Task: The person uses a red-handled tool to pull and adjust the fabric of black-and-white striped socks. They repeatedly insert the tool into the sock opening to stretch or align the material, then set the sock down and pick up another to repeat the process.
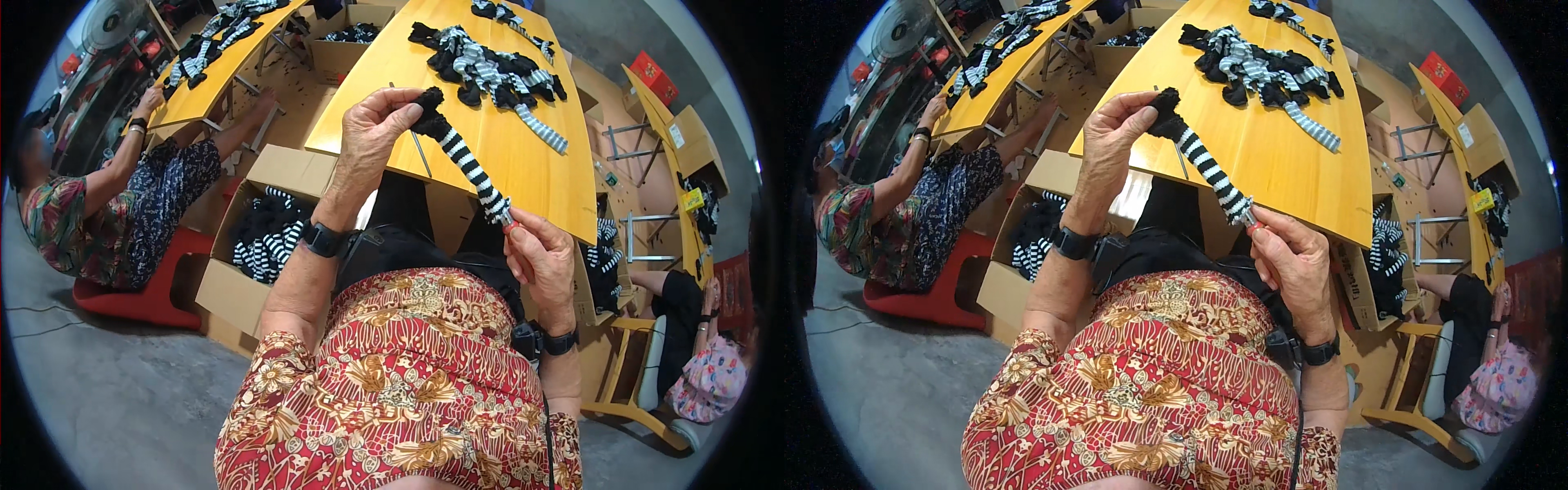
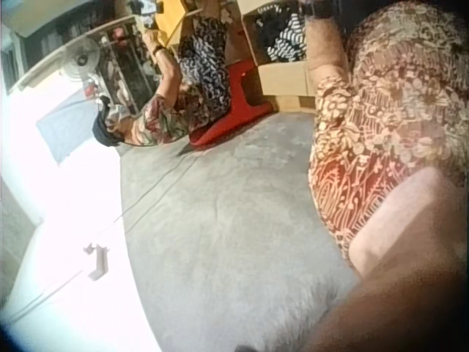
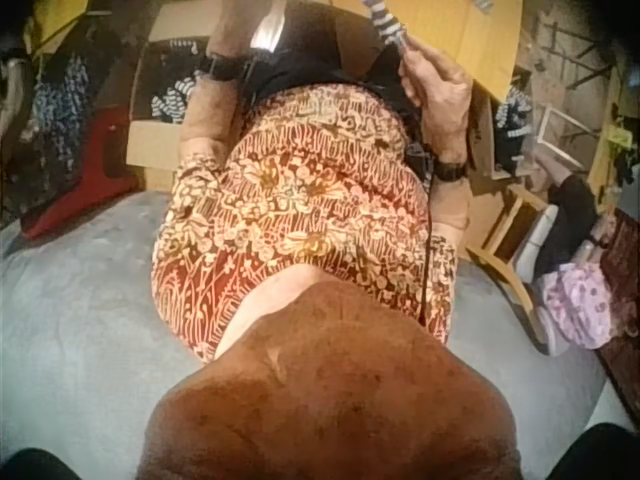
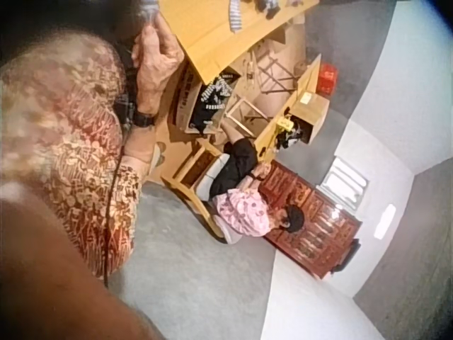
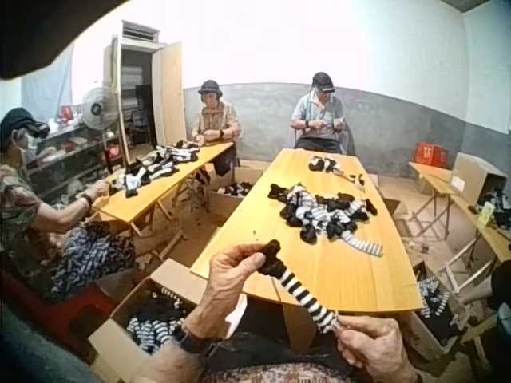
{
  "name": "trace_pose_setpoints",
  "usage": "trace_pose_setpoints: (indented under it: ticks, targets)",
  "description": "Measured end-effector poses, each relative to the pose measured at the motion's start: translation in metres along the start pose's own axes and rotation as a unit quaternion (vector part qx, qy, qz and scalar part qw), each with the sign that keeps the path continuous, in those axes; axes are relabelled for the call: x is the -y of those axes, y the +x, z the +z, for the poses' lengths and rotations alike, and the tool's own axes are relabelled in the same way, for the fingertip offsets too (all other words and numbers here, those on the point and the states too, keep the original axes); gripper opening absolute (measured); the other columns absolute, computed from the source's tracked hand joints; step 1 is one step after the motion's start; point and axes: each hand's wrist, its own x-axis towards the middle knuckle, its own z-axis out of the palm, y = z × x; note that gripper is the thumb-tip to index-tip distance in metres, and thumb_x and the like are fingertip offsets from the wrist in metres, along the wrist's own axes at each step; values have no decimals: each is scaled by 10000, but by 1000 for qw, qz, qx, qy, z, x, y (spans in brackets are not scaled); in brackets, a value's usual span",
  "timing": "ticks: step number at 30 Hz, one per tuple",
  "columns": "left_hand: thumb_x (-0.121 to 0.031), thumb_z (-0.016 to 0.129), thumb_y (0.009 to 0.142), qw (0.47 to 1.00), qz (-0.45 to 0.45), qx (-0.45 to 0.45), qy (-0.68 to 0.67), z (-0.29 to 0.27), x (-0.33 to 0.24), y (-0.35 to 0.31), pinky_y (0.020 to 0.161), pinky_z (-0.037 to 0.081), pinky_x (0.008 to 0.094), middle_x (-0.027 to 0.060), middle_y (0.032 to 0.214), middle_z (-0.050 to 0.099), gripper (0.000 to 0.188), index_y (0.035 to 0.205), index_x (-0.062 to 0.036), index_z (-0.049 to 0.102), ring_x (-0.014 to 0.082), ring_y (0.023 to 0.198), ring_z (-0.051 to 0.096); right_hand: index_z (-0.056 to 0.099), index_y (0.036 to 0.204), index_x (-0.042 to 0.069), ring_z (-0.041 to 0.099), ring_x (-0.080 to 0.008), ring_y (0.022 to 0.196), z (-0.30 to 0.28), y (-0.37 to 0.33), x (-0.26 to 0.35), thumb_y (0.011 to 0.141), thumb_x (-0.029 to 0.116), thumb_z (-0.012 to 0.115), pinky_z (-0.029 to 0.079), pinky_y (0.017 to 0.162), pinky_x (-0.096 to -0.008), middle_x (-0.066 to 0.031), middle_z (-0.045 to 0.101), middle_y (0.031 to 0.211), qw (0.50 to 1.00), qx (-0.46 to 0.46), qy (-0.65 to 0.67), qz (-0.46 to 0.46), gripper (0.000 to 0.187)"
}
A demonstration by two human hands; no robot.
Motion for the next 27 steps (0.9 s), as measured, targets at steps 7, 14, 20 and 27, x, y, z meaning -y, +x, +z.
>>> trace_pose_setpoints:
  ticks: [7, 14, 20, 27]
  targets:
    - [-91, 667, 870, 998, -28, 39, -45, 9, 12, -7, 816, 500, 237, 42, 977, 680, 301, 1155, -4, 625, 88, 866, 618, 632, 1140, -14, 502, -71, 488, 7, -1, -10, 885, 81, 636, 351, 394, -177, -76, 632, 765, 998, -41, 7, -55, 272]
    - [-58, 638, 885, 995, -44, 69, -59, 41, 13, -23, 731, 473, 201, -2, 869, 653, 179, 1049, 12, 655, 48, 785, 569, 635, 1146, -8, 501, -57, 538, 10, -1, -13, 858, 3, 634, 372, 444, -176, -50, 617, 798, 986, -34, -49, -155, 288]
    - [-145, 629, 906, 995, -47, 46, -76, 24, -5, -18, 875, 491, 273, 43, 1051, 657, 273, 1139, -3, 619, 96, 922, 616, 644, 1135, -11, 496, -39, 617, -3, 4, -9, 841, -31, 637, 392, 519, -167, -8, 589, 816, 969, -1, -150, -198, 295]
    - [-165, 623, 913, 992, -87, 58, -66, 10, -12, -9, 847, 506, 279, 44, 1009, 668, 257, 1116, -7, 629, 106, 888, 633, 637, 1145, -13, 489, -32, 615, -2, -2, -9, 853, -19, 631, 392, 513, -167, -7, 600, 830, 981, 5, -132, -142, 293]
